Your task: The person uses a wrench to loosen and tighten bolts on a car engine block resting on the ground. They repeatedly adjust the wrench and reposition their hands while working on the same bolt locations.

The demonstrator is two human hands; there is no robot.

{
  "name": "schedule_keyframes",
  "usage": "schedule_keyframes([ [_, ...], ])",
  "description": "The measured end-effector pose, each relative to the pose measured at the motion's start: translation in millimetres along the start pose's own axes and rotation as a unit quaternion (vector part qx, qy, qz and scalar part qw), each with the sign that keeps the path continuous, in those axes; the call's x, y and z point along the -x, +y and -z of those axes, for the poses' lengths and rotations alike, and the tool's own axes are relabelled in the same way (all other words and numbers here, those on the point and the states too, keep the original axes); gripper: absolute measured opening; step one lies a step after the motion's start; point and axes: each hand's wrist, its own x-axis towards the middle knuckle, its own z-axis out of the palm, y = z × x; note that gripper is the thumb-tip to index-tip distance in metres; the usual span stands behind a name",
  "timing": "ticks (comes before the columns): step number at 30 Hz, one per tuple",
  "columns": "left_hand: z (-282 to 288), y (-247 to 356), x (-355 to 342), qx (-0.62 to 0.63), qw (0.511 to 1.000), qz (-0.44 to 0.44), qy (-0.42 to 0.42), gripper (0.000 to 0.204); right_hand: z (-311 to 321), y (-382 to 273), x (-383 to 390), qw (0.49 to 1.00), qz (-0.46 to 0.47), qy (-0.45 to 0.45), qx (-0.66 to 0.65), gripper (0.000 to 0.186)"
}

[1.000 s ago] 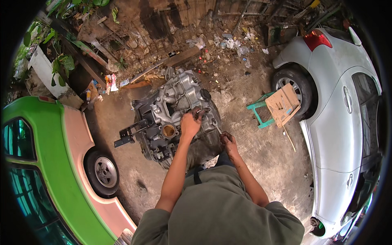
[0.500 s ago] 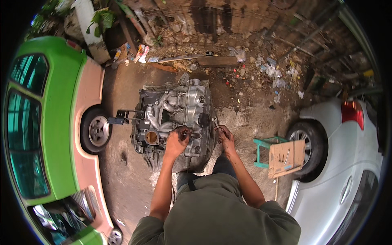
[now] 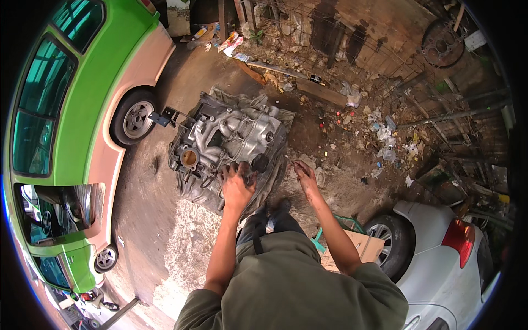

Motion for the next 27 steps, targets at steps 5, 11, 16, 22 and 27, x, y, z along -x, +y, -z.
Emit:
schedule_keyframes([
  [5, -8, 16, -2, -0.023, 1.000, 0.008, 0.006, 0.062, -14, -25, -28, 0.998, 0.000, -0.062, 0.020, 0.022],
  [11, -17, 27, -29, -0.001, 0.997, -0.034, -0.073, 0.073, -26, -52, -52, 0.998, 0.031, -0.049, -0.004, 0.021],
  [16, -19, 23, -40, -0.032, 0.993, -0.040, -0.103, 0.069, -33, -52, -76, 0.997, 0.031, -0.064, -0.001, 0.020],
  [22, -10, 36, -43, -0.033, 0.992, 0.019, -0.118, 0.073, -21, -55, -119, 0.980, 0.017, -0.196, 0.034, 0.018],
  [27, -20, 55, -32, -0.030, 0.994, 0.091, -0.053, 0.088, 1, -57, -165, 0.935, 0.085, -0.315, 0.140, 0.016],
])
